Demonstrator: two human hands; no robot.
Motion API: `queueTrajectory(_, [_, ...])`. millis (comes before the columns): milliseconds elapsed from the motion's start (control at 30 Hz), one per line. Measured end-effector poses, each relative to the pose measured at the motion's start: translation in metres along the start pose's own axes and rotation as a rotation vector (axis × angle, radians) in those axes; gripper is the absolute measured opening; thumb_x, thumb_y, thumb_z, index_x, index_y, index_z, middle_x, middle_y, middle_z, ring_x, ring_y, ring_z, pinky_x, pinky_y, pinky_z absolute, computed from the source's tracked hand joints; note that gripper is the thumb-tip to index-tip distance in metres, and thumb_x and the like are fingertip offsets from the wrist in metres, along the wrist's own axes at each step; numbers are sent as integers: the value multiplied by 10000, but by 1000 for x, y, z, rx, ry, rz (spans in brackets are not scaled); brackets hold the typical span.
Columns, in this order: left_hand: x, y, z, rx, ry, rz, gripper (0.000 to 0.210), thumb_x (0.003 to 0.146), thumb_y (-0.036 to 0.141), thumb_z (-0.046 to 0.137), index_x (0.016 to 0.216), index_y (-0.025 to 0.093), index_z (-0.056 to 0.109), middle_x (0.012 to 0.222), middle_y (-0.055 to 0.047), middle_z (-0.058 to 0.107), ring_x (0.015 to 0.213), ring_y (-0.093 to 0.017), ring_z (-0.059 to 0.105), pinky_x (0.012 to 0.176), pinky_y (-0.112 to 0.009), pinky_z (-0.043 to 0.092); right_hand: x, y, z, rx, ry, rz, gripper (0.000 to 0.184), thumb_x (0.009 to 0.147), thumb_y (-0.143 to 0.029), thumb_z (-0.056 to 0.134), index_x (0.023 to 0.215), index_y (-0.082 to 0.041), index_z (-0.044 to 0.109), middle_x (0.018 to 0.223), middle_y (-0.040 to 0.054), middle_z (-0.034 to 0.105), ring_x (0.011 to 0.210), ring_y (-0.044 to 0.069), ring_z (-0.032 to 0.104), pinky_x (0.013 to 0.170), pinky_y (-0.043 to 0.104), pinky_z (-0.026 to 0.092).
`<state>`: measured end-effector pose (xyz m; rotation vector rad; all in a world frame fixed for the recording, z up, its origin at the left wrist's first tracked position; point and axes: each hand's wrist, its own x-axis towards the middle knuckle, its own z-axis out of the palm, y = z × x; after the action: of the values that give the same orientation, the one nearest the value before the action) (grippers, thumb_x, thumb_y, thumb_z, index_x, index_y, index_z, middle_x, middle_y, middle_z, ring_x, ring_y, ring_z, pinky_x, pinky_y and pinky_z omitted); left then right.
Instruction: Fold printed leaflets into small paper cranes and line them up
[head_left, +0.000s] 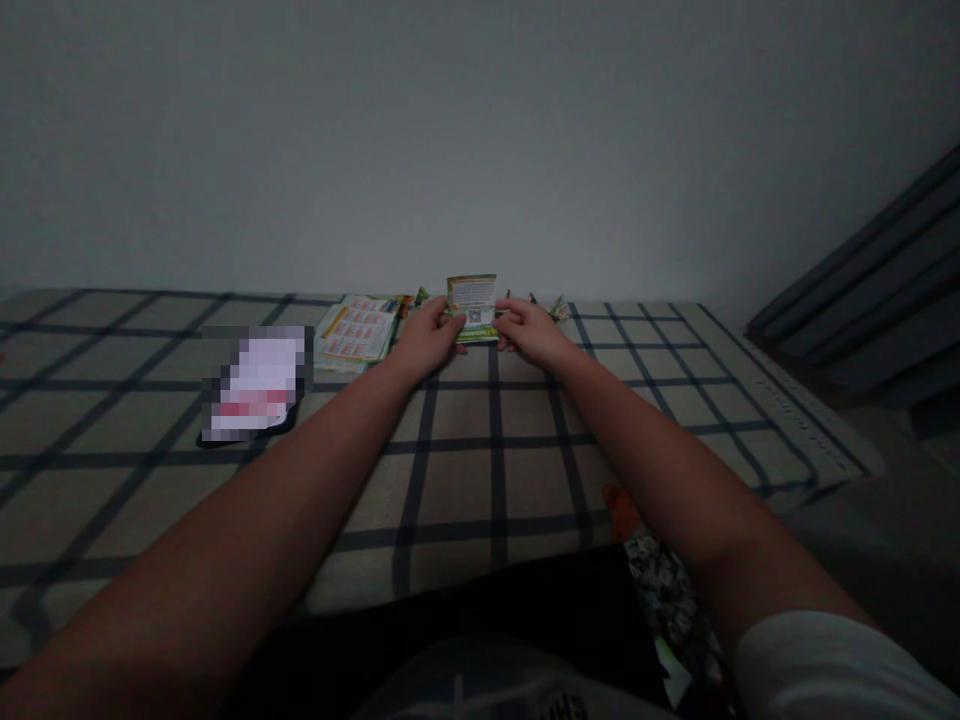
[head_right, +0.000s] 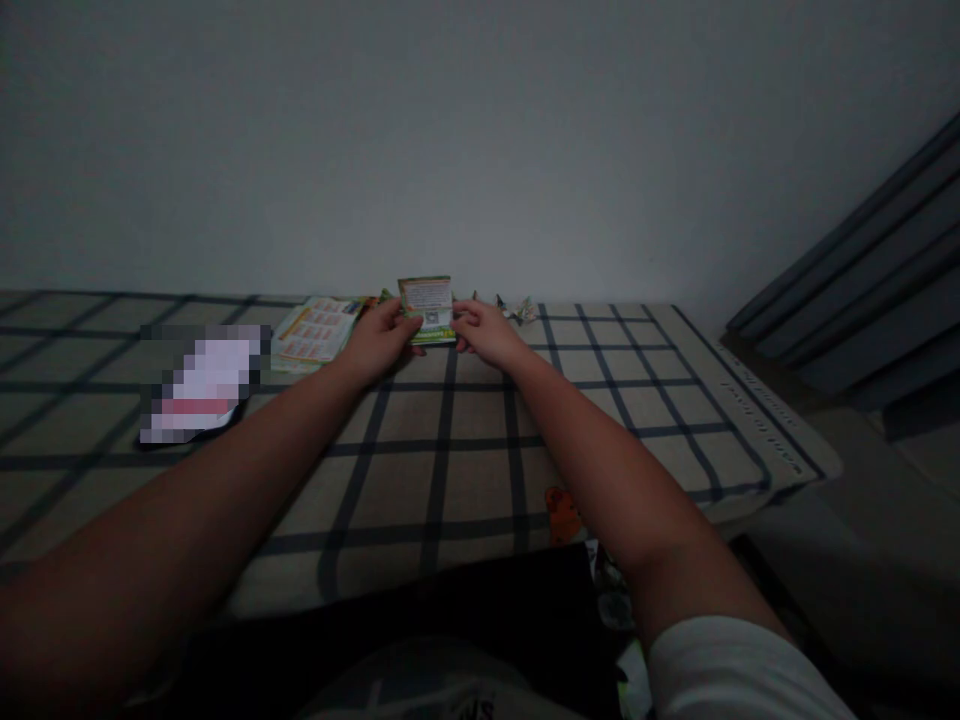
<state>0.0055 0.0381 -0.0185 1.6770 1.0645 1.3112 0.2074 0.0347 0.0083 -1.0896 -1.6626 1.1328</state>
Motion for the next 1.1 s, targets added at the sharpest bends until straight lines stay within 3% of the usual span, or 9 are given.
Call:
queueTrajectory(167, [1, 0, -1, -3, 11, -22, 331, 874, 312, 655, 1172, 168, 658, 977, -73, 758, 723, -185, 697, 606, -299, 599, -1, 2, 0, 42, -42, -14, 480, 876, -103, 638, 1330, -204, 518, 669, -70, 643, 547, 97, 620, 490, 173, 463])
queueTrajectory(367, [3, -3, -3, -6, 138, 57, 230, 906, 369, 619, 1018, 174, 667, 997, -68, 751, 936, -220, 710, 897, -387, 599, -3, 2, 0, 20, -71, -45, 553, 848, -114, 668, 1348, -231, 463, 622, -100, 615, 528, 105, 608, 519, 184, 481])
queueTrajectory(500, [7, -8, -6, 12, 201, 21, 136, 905, 313, 593, 975, 203, 631, 905, -43, 727, 866, -216, 706, 820, -359, 601, -5, -1, -1, 17, -82, -41, 539, 856, -129, 676, 1339, -241, 463, 647, -86, 640, 535, 107, 617, 501, 182, 453])
queueTrajectory(667, [6, -3, -5, 49, 233, 19, 105, 906, 300, 585, 853, 215, 553, 795, -26, 674, 775, -195, 677, 732, -320, 590, -6, -2, -1, 30, -143, -47, 465, 851, -87, 643, 1262, -239, 485, 714, -53, 711, 576, 102, 641, 567, 188, 499])
queueTrajectory(900, [10, -10, -5, -1, 246, 28, 126, 908, 335, 587, 939, 216, 560, 900, -35, 691, 877, -202, 698, 796, -328, 600, -4, 0, 0, 50, -124, -49, 202, 853, -90, 563, 985, -228, 501, 719, -61, 667, 613, 94, 659, 535, 159, 455])
queueTrajectory(1000, [12, -15, -6, -8, 245, 13, 131, 904, 324, 588, 973, 213, 577, 940, -54, 701, 921, -228, 705, 829, -360, 606, -5, -2, 1, 31, -158, -45, 246, 801, -7, 521, 943, -197, 583, 750, -42, 645, 644, 87, 672, 551, 160, 469])
queueTrajectory(1100, [13, -17, -6, -24, 226, 23, 142, 900, 309, 595, 1009, 218, 600, 964, -61, 718, 954, -241, 703, 836, -368, 610, -6, -5, 3, 20, -136, -40, 226, 817, -31, 594, 972, -193, 629, 860, -16, 679, 625, 71, 642, 551, 166, 482])
